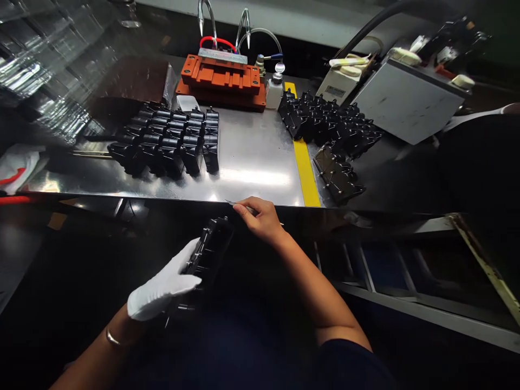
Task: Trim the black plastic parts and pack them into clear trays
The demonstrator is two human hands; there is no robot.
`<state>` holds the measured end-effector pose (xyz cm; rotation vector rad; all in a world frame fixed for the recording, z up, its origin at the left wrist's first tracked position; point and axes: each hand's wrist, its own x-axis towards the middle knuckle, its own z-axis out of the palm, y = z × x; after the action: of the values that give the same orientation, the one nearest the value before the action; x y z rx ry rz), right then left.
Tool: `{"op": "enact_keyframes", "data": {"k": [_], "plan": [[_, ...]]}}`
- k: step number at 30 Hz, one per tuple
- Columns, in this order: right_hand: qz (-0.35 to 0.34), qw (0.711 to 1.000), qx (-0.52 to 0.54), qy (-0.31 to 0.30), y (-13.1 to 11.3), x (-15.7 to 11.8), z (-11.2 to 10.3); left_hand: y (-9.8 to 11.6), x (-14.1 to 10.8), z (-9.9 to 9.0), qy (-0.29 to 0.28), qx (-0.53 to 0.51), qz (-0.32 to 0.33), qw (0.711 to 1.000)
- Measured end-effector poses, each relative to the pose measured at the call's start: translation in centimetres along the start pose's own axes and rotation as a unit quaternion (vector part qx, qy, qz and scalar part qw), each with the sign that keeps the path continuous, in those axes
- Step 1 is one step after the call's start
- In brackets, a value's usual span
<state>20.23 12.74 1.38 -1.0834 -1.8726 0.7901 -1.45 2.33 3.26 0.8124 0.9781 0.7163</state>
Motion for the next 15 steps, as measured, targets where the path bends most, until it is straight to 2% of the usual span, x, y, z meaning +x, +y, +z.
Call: {"op": "enact_keyframes", "data": {"k": [3, 6, 8, 12, 15], "plan": [[-0.031, 0.999, 0.008, -0.044, -0.6, 0.0, -1.4, -0.1, -0.5, -1.2, -0.056, -0.024, -0.002, 0.998], [-0.115, 0.983, 0.012, -0.141, -1.7, 0.0, -3.0, -0.1, -0.8, -2.4, -0.088, -0.049, -0.011, 0.995], [-0.148, 0.968, -0.007, -0.204, -2.4, 0.2, -3.8, -0.2, -0.9, -2.9, -0.109, -0.048, -0.017, 0.993], [-0.157, 0.936, -0.05, -0.311, -3.4, 1.4, -5.1, 0.0, -1.0, -3.4, -0.146, -0.019, -0.026, 0.989], [-0.164, 0.917, -0.075, -0.357, -3.9, 2.2, -5.6, 0.4, -0.9, -3.3, -0.175, 0.01, -0.05, 0.983]]}}
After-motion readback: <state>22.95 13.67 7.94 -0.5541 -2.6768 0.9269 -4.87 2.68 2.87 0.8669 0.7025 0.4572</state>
